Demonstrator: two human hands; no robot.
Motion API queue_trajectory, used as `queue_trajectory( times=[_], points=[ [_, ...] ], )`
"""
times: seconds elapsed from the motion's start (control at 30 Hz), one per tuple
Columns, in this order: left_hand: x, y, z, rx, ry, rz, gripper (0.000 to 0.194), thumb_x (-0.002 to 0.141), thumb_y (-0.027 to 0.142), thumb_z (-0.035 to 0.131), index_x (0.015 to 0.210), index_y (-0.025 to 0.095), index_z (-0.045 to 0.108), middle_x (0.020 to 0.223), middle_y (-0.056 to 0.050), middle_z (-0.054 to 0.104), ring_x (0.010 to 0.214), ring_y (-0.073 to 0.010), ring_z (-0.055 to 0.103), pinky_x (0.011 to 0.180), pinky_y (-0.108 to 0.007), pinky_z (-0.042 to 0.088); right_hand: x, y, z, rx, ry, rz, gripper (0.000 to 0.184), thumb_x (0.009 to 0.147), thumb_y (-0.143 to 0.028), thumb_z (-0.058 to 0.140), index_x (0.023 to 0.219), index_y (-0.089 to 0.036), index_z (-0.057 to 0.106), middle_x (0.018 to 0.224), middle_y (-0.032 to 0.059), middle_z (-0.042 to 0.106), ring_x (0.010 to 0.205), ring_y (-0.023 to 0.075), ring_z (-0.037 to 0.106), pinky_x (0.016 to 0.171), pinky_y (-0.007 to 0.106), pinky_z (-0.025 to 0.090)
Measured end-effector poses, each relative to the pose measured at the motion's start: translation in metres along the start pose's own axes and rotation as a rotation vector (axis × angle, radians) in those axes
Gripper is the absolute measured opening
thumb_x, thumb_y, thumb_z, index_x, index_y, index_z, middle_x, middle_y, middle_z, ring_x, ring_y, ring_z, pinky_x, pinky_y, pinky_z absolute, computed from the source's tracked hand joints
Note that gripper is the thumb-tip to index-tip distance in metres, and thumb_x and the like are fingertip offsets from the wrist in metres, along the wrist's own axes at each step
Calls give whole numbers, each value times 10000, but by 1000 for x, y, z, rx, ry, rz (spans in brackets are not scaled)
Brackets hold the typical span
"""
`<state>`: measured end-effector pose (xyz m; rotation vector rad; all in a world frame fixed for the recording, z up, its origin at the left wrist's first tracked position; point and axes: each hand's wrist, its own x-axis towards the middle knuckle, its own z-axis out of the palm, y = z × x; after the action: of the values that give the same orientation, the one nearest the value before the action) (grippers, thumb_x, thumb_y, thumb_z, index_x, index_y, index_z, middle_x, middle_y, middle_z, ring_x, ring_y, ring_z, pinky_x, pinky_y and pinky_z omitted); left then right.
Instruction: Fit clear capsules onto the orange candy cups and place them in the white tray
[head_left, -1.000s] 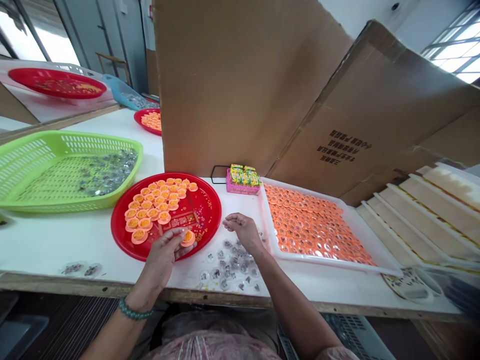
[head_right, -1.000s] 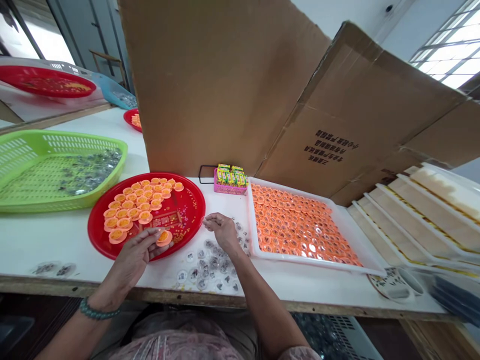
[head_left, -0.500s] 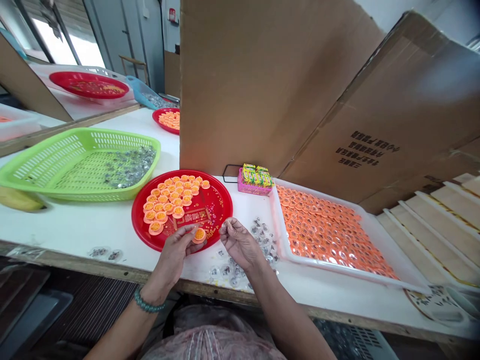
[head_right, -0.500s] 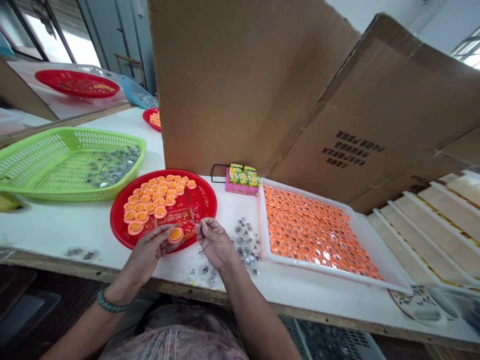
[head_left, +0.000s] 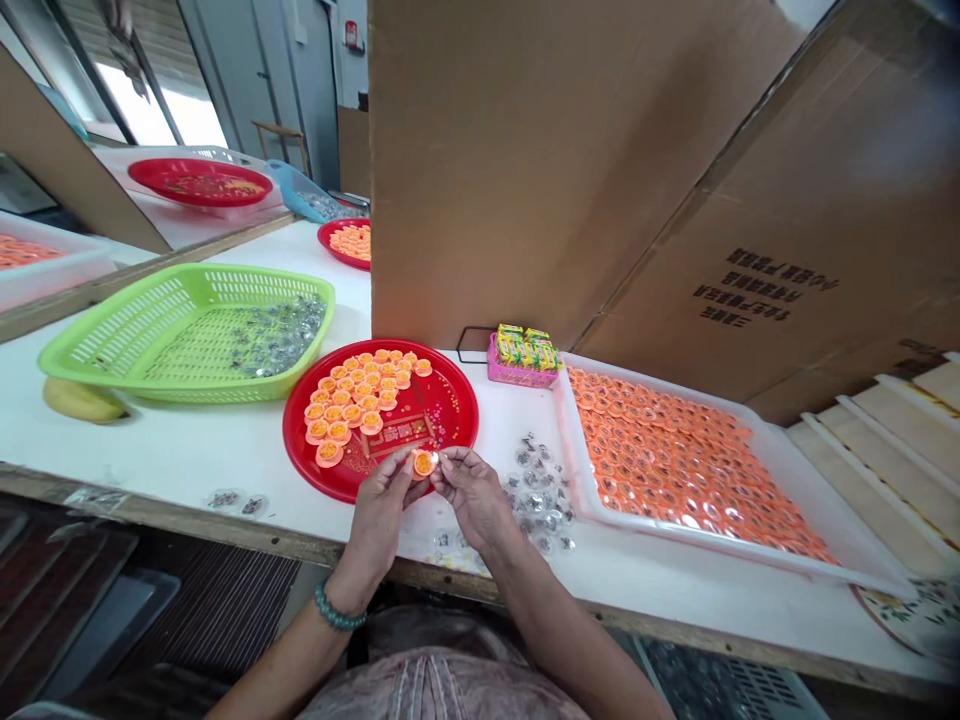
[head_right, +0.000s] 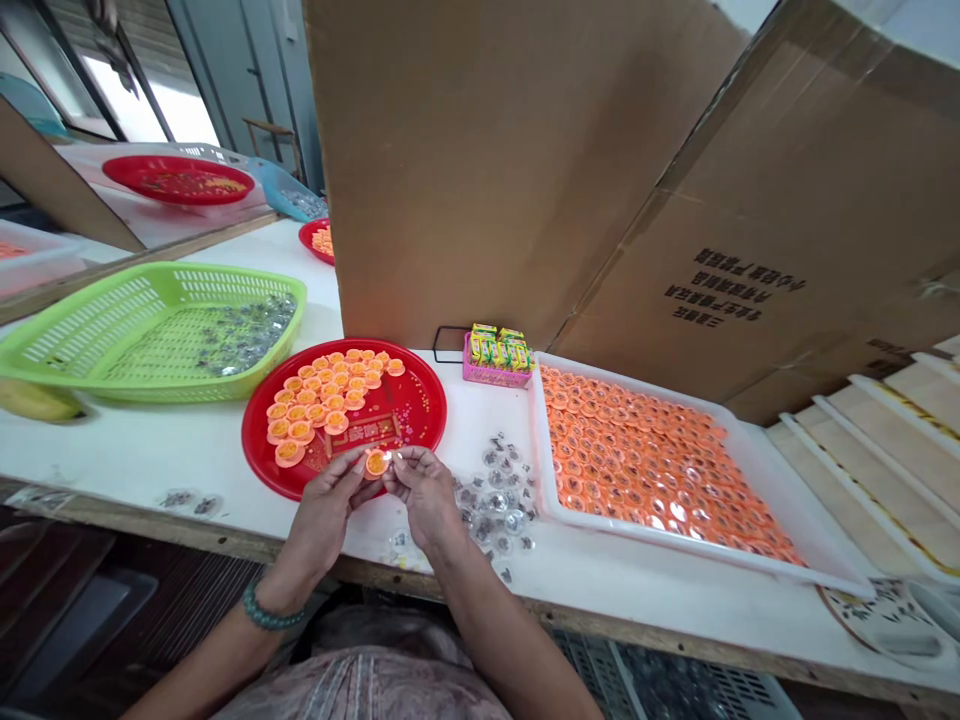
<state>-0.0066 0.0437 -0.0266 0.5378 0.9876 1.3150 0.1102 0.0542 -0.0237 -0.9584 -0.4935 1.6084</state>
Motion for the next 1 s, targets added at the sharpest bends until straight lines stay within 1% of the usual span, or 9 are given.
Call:
queue_trajectory(
  times=[0.1, 0.2, 0.27, 0.43, 0.63, 0.77, 0.87, 1.0],
  points=[
    [-1, -6, 2, 24, 44, 19, 403, 693, 355, 716, 1027, 149, 621, 1037, -80, 658, 918, -210, 630, 848, -353, 514, -1, 8, 3, -33, 74, -13, 280, 582, -257, 802, 752, -155, 606, 618, -27, 614, 518, 76, 561, 531, 195, 460],
    [0, -12, 2, 57, 23, 53, 378, 723, 362, 688, 1033, 159, 616, 1030, -74, 661, 923, -211, 631, 858, -361, 508, -2, 11, 5, -75, 116, -33, 279, 597, -292, 787, 747, -156, 595, 591, -29, 610, 488, 78, 552, 505, 196, 435],
    [1, -14, 0, 81, 2, 64, 363, 743, 367, 669, 1039, 164, 613, 1027, -74, 664, 924, -212, 632, 860, -362, 506, -2, 12, 5, -122, 115, -58, 275, 610, -311, 777, 745, -153, 597, 578, -27, 610, 480, 80, 550, 497, 194, 423],
    [4, -15, -2, 149, 5, 59, 401, 735, 396, 671, 1057, 162, 622, 1036, -87, 667, 902, -221, 635, 824, -353, 516, -4, 14, 3, -238, 79, -108, 274, 657, -367, 745, 751, -156, 597, 544, -33, 589, 456, 80, 523, 499, 204, 420],
    [-2, -11, 1, 260, 16, 92, 340, 716, 396, 687, 985, 190, 663, 987, -67, 682, 896, -225, 629, 787, -309, 514, -7, 15, 2, -291, 86, -185, 276, 693, -382, 716, 751, -169, 549, 539, -45, 564, 468, 79, 508, 467, 187, 379],
    [-6, -7, 5, 364, -80, 147, 355, 729, 368, 690, 1033, 191, 641, 981, -60, 688, 848, -209, 637, 748, -290, 512, -8, 12, 0, -292, 51, -215, 232, 727, -362, 680, 747, -174, 546, 571, -46, 555, 489, 74, 493, 480, 187, 381],
    [-5, -5, 7, 368, -78, 140, 405, 707, 343, 716, 1074, 193, 633, 1009, -64, 690, 915, -220, 635, 808, -306, 501, -10, 8, -5, -345, 37, -262, 180, 727, -319, 676, 775, -176, 578, 637, -36, 571, 543, 76, 498, 519, 189, 394],
    [-5, -4, 9, 398, -52, 142, 394, 687, 336, 732, 1052, 211, 656, 1008, -58, 696, 938, -224, 634, 863, -324, 485, -13, 6, -10, -448, 77, -361, 134, 734, -283, 660, 796, -183, 596, 669, -27, 576, 572, 91, 492, 529, 202, 407]
  ],
)
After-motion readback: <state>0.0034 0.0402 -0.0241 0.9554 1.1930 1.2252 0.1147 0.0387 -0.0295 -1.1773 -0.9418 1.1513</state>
